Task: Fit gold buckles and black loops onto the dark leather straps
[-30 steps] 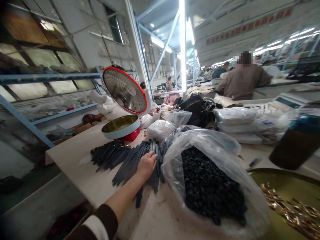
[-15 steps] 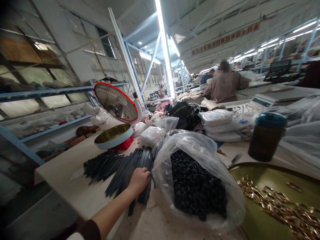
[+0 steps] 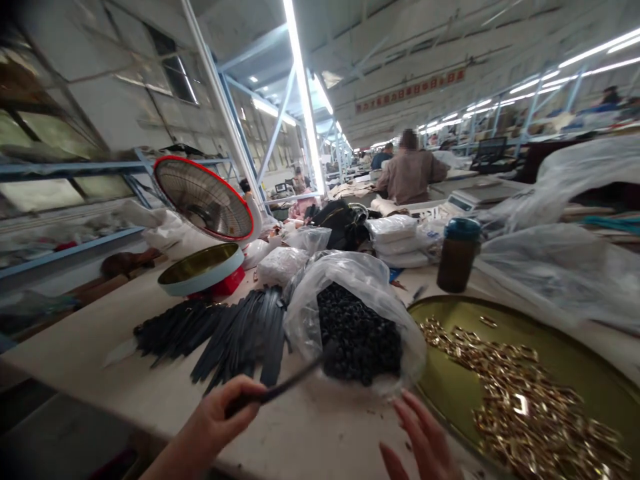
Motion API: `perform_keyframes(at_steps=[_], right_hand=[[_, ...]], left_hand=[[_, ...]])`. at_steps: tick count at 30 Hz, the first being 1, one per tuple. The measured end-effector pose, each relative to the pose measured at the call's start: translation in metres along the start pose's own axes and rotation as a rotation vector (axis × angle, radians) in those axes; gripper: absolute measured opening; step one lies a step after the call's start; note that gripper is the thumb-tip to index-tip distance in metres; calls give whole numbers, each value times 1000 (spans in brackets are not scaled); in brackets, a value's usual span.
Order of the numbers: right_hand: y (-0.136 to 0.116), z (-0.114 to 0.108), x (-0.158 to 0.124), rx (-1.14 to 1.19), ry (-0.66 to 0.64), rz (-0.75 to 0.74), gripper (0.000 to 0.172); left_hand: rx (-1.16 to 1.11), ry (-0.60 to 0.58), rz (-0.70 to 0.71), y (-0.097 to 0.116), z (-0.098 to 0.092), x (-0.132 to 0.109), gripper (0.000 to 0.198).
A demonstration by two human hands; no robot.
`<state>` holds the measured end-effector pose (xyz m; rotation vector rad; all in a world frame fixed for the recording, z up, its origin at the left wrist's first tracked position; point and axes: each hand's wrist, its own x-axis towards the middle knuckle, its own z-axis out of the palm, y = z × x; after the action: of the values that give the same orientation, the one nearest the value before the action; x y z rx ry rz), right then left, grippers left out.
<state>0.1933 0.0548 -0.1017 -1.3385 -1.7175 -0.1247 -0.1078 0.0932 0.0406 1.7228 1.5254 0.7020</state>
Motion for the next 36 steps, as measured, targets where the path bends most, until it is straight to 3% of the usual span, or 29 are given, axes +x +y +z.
perform_keyframes(at_steps=[2, 4, 5, 8, 10, 12, 15, 19, 25, 29, 31, 36], right_hand=[[-32, -12, 11, 2, -73, -137, 44], [-63, -15, 18, 95, -330, -212, 28], [-76, -14, 19, 169, -469, -176, 25], [-102, -7, 9, 503, -771, 121, 48], [-105, -7, 0, 712, -865, 300, 60], [-97, -12, -3, 781, -910, 355, 65], [-68, -22, 11, 638, -823, 388, 57], [-19, -10, 49, 288, -494, 387, 30], [13, 38, 73, -18, -575, 236, 15], [20, 43, 67, 41, -554, 248, 15], [22, 38, 62, 165, -511, 321, 16], [10, 20, 45, 628, -425, 753, 31]], left_hand=[[10, -171, 16, 8, 10, -23, 16], [-88, -196, 0, 13, 25, -34, 21], [-192, -171, -27, 15, 35, -35, 25], [-573, -122, -129, 16, 70, -33, 31], [-714, -192, -219, 15, 93, -30, 28], [-749, -250, -306, 14, 110, -29, 29], [-764, -279, -379, 13, 118, -25, 32], [-815, -334, -434, 12, 117, -20, 31], [-897, -377, -557, 6, 123, -10, 30], [-942, -386, -609, 2, 125, -3, 31], [-931, -378, -631, 2, 125, -1, 33], [-786, -358, -561, 5, 127, -4, 31]])
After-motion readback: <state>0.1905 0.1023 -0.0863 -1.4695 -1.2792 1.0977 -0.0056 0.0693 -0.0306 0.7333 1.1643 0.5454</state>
